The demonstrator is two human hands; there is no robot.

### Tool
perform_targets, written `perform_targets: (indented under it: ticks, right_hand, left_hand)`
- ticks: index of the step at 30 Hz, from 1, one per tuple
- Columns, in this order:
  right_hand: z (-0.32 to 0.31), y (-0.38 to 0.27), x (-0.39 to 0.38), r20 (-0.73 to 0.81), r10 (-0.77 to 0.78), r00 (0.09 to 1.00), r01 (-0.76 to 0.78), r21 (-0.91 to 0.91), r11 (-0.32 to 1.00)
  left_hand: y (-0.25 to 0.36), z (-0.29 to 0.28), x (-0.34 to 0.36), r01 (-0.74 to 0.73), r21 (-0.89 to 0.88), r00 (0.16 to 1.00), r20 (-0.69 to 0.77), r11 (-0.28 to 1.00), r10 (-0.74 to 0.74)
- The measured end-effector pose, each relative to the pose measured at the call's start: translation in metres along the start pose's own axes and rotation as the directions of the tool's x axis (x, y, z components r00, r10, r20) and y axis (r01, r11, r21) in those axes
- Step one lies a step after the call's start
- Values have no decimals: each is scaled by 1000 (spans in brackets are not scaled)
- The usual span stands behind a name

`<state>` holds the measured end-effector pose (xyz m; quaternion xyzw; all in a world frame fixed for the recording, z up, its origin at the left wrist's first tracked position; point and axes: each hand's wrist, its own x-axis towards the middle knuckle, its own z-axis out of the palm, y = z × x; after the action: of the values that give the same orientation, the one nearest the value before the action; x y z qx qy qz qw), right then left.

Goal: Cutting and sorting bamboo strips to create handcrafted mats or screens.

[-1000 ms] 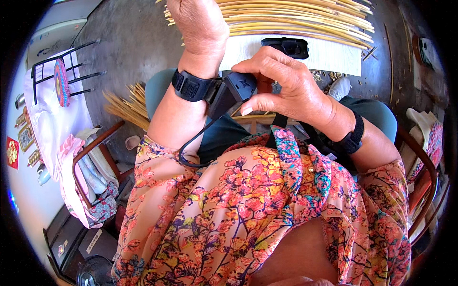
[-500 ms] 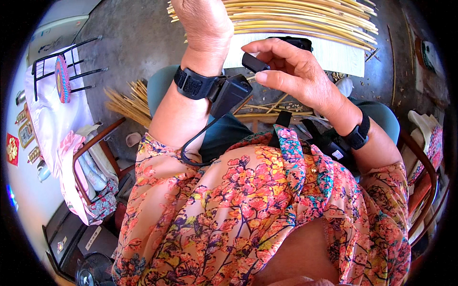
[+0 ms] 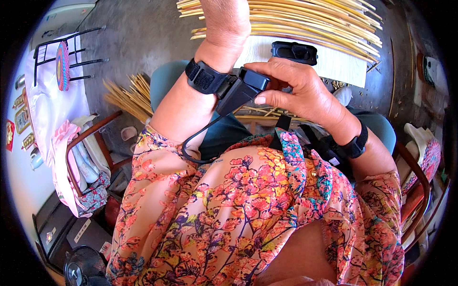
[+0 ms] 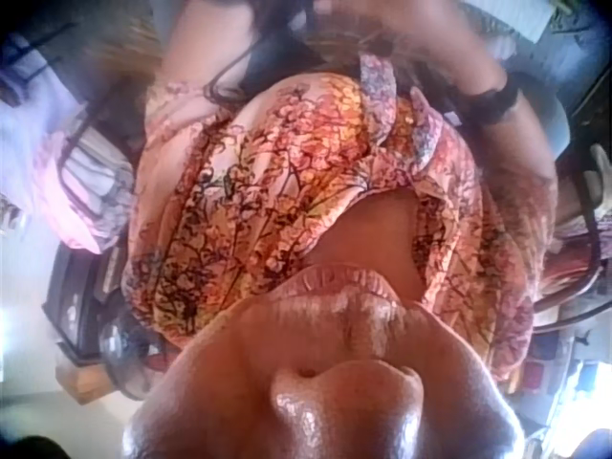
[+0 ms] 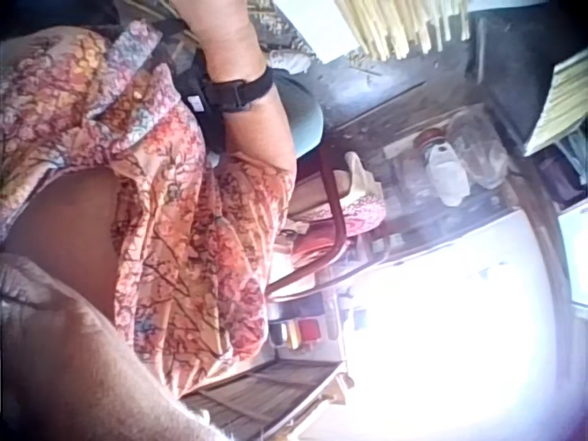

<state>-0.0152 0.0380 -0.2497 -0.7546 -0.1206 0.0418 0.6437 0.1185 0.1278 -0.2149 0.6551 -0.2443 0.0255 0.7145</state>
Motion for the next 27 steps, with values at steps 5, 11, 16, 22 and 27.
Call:
perform_targets:
  ticks: [5, 11, 16, 22, 27]
  right_hand:
    - [12, -1, -1, -78, -262, 962, 222, -335, 916]
    - [26, 2, 0, -103, -356, 929, 283, -425, 860]
    - [34, 3, 0, -172, -314, 934, 210, -448, 869]
    - [37, 3, 4, -259, -161, 952, 34, -434, 900]
    - [40, 7, 5, -307, -105, 946, -39, -429, 903]
  left_hand:
    - [-5, -4, 4, 60, -99, 997, -42, 993, -64]
    - [-24, -3, 7, 54, -140, 996, -58, 989, -63]
    - [-33, 1, 11, 65, -179, 996, -50, 982, -75]
    - [-41, 8, 14, 129, -161, 986, -81, 979, -144]
    - [-55, 8, 18, 183, -207, 973, -104, 961, -207]
